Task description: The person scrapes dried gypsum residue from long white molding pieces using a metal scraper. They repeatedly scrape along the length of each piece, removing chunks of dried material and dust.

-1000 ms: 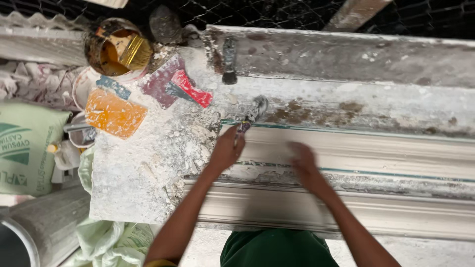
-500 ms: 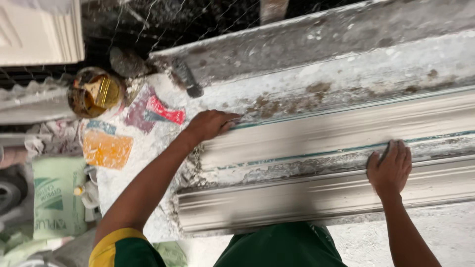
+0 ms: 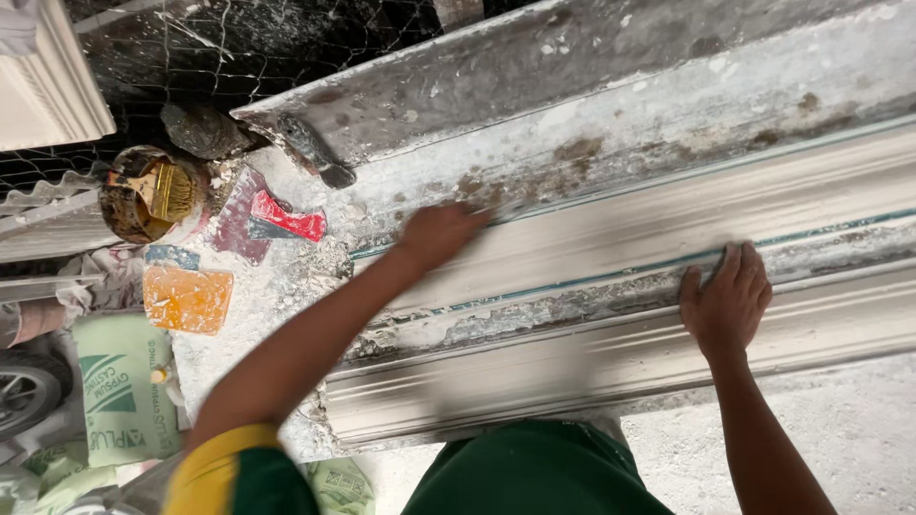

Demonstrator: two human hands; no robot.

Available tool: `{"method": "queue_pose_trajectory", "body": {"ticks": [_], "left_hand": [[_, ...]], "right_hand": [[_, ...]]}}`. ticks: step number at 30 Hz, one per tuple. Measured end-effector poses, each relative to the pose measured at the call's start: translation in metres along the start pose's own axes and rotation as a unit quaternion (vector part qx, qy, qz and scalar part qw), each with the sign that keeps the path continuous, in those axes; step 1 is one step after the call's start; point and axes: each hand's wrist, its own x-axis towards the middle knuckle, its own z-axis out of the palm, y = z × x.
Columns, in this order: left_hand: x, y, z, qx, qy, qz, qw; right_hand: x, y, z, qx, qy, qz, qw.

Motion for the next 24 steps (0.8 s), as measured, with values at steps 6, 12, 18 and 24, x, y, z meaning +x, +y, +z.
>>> {"method": "queue_pose_trajectory", "body": {"ticks": [6, 12, 18, 24], "left_hand": [[0.095, 0.049, 0.037, -0.032, -0.088, -0.043, 0.995], [-0.049, -0.030, -0.039, 0.080, -0.262, -0.104, 0.956], [-0.001, 0.021, -0.019, 0.083, -0.179, -0.079, 0.977], [0.205, 0.150, 0.048, -0.109, -0.045, -0.107, 0.987]], "right_hand": [[0.000, 0.000, -0.009, 0.008, 0.005, -0.004, 1.000], [-0.002, -0.001, -0.003, 0.013, 0.022, -0.015, 1.000], [0.003, 0.005, 0.002, -0.023, -0.004, -0.003, 1.000], [0.008, 0.003, -0.007, -0.023, -0.004, 0.020, 1.000]]}}
